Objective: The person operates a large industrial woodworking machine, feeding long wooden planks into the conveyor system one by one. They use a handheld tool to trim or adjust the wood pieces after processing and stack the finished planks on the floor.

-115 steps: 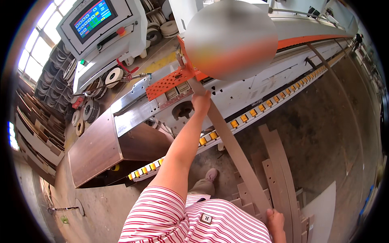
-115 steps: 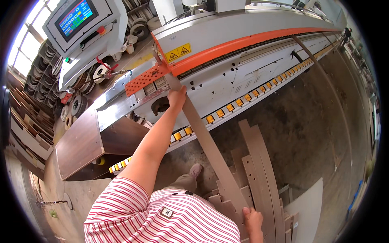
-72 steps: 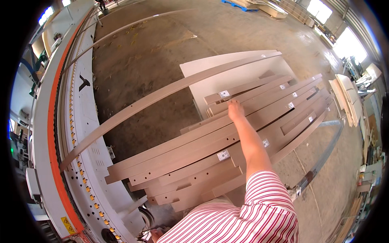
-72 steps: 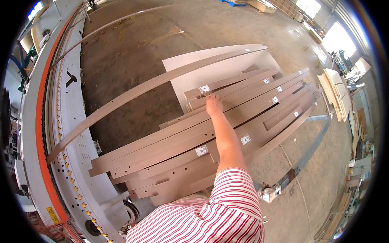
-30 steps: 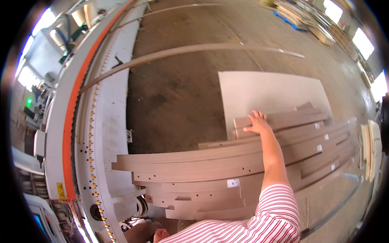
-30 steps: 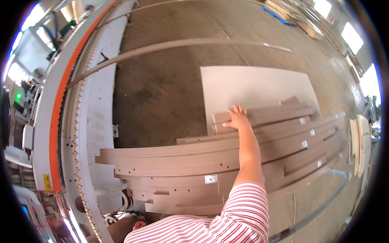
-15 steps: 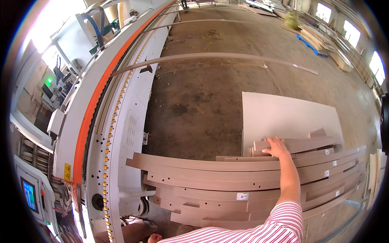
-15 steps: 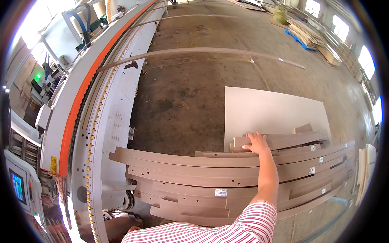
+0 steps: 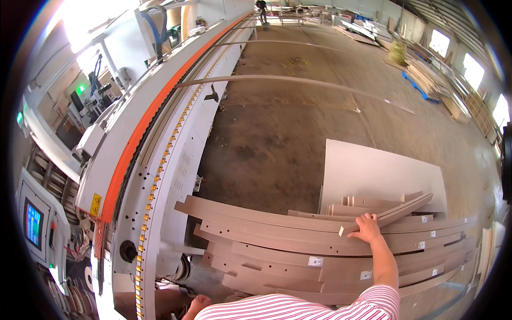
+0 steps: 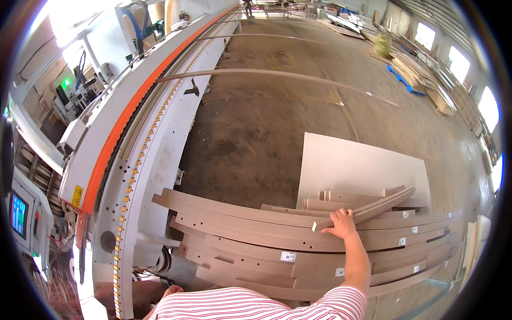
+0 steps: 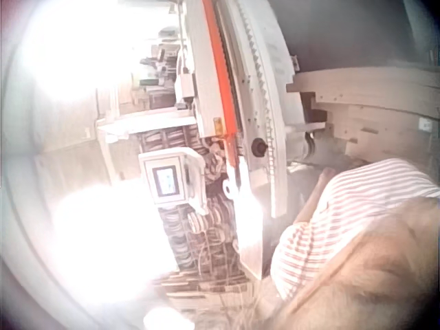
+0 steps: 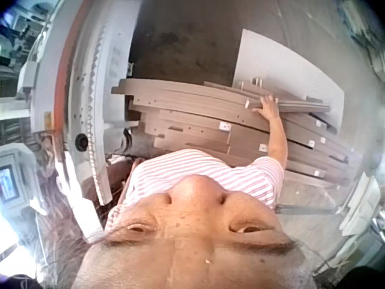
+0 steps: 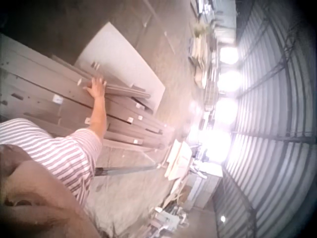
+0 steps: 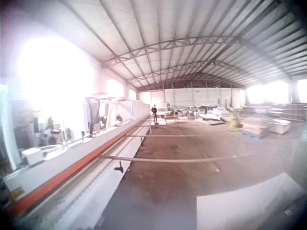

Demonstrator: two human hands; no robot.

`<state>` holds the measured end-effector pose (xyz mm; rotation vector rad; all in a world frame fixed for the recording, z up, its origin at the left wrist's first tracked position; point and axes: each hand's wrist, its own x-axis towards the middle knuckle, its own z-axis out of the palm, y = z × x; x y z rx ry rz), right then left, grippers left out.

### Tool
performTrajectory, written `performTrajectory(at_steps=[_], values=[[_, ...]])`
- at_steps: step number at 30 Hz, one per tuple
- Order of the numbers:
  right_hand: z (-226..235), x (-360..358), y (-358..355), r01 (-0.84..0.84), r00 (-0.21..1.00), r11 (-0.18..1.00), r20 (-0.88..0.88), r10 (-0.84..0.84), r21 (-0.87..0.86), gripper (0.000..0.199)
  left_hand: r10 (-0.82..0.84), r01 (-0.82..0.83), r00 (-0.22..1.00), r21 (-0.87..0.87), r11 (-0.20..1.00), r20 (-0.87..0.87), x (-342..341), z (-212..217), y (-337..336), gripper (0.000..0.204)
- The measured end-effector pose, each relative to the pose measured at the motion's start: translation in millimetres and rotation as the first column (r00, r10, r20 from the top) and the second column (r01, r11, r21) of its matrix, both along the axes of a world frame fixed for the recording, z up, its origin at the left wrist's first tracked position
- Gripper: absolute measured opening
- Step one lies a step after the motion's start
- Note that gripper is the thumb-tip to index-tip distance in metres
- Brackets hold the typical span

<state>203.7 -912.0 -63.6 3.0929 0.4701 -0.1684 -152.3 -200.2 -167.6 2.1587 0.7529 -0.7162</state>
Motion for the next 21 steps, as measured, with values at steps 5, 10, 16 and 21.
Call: performTrajectory(at_steps=[5,10,16,21], values=[[-4,9,8,-0.122,0.988,0.992,-0.097,0.118,-0.041,0.073,-0.039,0.04,0.999,0.055,0.998,-0.014,9,27,-4,0.04],[15,-14,105,-0.289,0.899,0.955,-0.322,0.297,0.075,0.083,0.098,-0.098,0.995,-0.011,0.995,0.027,11,57,-7,0.034],[1,-51,190,-0.331,0.845,0.922,-0.371,0.385,0.202,0.086,0.069,-0.079,0.986,0.066,0.995,0.153,-27,-4,13,0.032],[-52,-99,254,-0.379,0.888,0.798,-0.06,0.456,0.468,0.06,0.045,-0.037,0.99,-0.057,0.998,0.133,-21,-6,1,0.03]])
